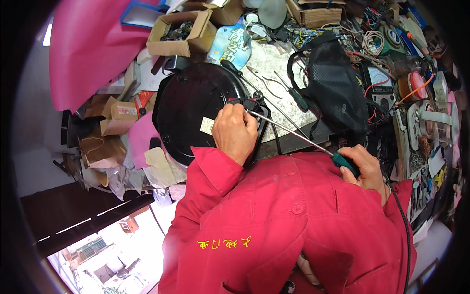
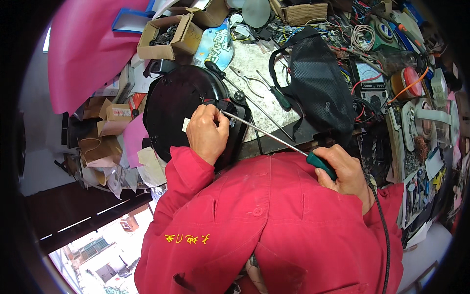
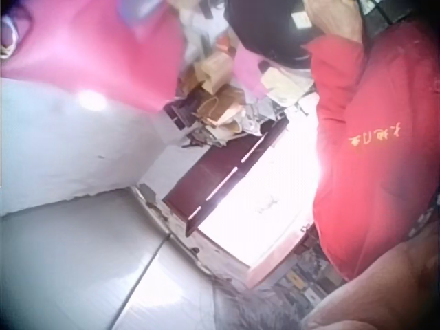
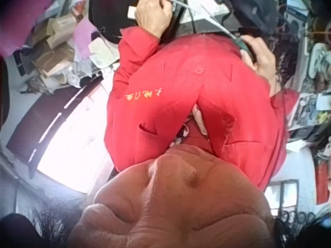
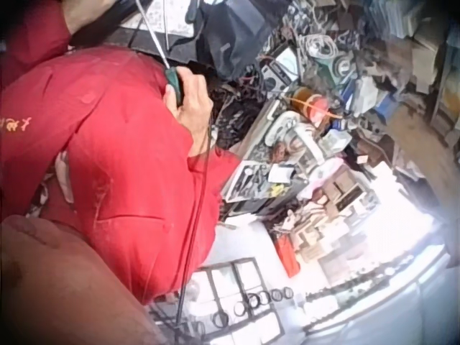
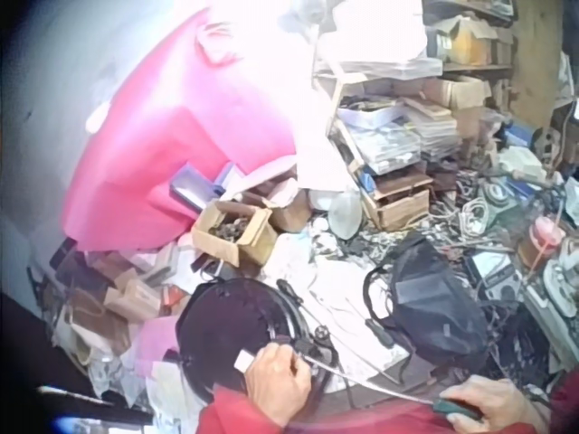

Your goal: The person works on the underside of a black circular appliance, using pliers and a screwdriver to strip, twist, and connect wires. They repeatedly adjust wire positions and tighten connections while handling the device and tools.

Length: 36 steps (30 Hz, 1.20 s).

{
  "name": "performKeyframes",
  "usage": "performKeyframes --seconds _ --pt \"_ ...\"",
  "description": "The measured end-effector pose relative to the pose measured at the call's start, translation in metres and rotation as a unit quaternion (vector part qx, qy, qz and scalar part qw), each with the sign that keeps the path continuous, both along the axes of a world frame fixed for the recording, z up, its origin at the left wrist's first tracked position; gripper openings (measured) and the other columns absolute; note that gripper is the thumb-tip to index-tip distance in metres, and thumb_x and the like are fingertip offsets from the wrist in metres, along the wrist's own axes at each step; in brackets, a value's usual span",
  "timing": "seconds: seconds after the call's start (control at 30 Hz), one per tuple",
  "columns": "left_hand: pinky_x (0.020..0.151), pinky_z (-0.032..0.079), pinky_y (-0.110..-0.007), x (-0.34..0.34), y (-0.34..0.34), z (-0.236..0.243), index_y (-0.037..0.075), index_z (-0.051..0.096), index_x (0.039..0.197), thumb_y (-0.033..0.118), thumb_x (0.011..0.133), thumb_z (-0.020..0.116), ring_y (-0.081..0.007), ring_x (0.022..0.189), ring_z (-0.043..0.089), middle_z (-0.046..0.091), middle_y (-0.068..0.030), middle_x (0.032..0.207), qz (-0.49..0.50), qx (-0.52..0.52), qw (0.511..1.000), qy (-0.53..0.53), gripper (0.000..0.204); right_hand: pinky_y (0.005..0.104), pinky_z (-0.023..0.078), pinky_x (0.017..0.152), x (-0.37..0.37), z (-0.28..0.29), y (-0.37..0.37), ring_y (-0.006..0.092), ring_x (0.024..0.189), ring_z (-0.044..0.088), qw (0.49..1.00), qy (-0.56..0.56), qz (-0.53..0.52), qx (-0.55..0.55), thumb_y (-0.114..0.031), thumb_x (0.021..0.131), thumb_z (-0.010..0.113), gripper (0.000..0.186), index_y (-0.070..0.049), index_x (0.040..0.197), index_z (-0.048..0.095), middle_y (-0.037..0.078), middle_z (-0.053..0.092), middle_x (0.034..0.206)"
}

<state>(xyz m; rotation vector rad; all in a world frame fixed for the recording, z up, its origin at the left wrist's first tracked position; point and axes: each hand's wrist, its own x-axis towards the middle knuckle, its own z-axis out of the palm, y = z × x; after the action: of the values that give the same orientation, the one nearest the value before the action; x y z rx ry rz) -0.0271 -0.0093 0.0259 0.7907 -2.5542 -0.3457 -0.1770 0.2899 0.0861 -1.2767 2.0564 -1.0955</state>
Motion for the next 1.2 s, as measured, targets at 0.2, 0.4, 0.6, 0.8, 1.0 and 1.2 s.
performKeyframes --seconds 0.2,0.4,0.6,0.8,1.0,1.2 --pt "0.061 0.045 -0.049 -0.001 -0.001 -0.004 0.002 0.058 0.074 0.007 0.083 0.069 -0.0345 0.069 0.060 0.059 -0.0139 0.075 -0.005 -0.001 1.000 0.008 0.015 0.0367 0.055 0.069 0.003 -0.003 0.002 0.0320 0.077 0.068 1.000 0.024 -0.002 -0.010 0.002 0.083 0.072 0.040 0.000 0.121 0.065 0.016 0.063 0.095" --pt "0.060 0.045 -0.049 -0.001 0.002 -0.001 0.000 0.057 0.072 0.006 0.083 0.068 -0.0355 0.066 0.059 0.059 -0.0149 0.075 -0.001 0.032 0.999 0.016 0.017 0.0363 0.054 0.068 0.009 -0.013 0.006 0.0309 0.076 0.068 0.999 0.029 -0.009 -0.018 0.002 0.082 0.072 0.040 0.000 0.121 0.065 0.016 0.063 0.093" --pt "0.060 0.045 -0.050 -0.003 0.000 -0.002 -0.001 0.057 0.072 0.005 0.083 0.066 -0.0374 0.067 0.060 0.060 -0.0165 0.075 0.001 0.032 0.999 0.012 0.016 0.0353 0.054 0.066 0.011 -0.012 0.005 0.0292 0.075 0.068 0.999 0.024 -0.015 -0.022 0.002 0.082 0.071 0.039 0.000 0.121 0.066 0.015 0.063 0.093" --pt "0.061 0.045 -0.051 -0.003 0.002 0.000 -0.001 0.056 0.072 0.004 0.084 0.066 -0.0390 0.068 0.060 0.059 -0.0176 0.075 0.008 0.028 1.000 0.005 0.016 0.0350 0.054 0.067 0.014 -0.016 0.003 0.0298 0.077 0.068 1.000 0.002 -0.023 -0.022 0.001 0.085 0.071 0.036 0.000 0.121 0.066 0.015 0.063 0.094" --pt "0.064 0.046 -0.051 -0.003 0.004 -0.002 -0.001 0.056 0.075 0.003 0.084 0.065 -0.0397 0.073 0.060 0.060 -0.0181 0.079 0.001 0.026 1.000 0.017 0.014 0.0358 0.054 0.071 0.019 -0.007 0.003 0.0301 0.080 0.068 0.999 -0.009 -0.028 0.021 -0.001 0.089 0.069 0.032 0.000 0.121 0.067 0.015 0.064 0.097" --pt "0.065 0.045 -0.052 -0.002 0.005 -0.004 -0.002 0.055 0.076 0.000 0.084 0.064 -0.0402 0.074 0.059 0.058 -0.0184 0.079 -0.001 0.049 0.998 0.033 0.012 0.0356 0.055 0.072 0.020 -0.010 0.003 0.0304 0.081 0.068 0.999 0.019 -0.026 0.004 0.000 0.088 0.071 0.033 0.001 0.120 0.067 0.015 0.065 0.098"
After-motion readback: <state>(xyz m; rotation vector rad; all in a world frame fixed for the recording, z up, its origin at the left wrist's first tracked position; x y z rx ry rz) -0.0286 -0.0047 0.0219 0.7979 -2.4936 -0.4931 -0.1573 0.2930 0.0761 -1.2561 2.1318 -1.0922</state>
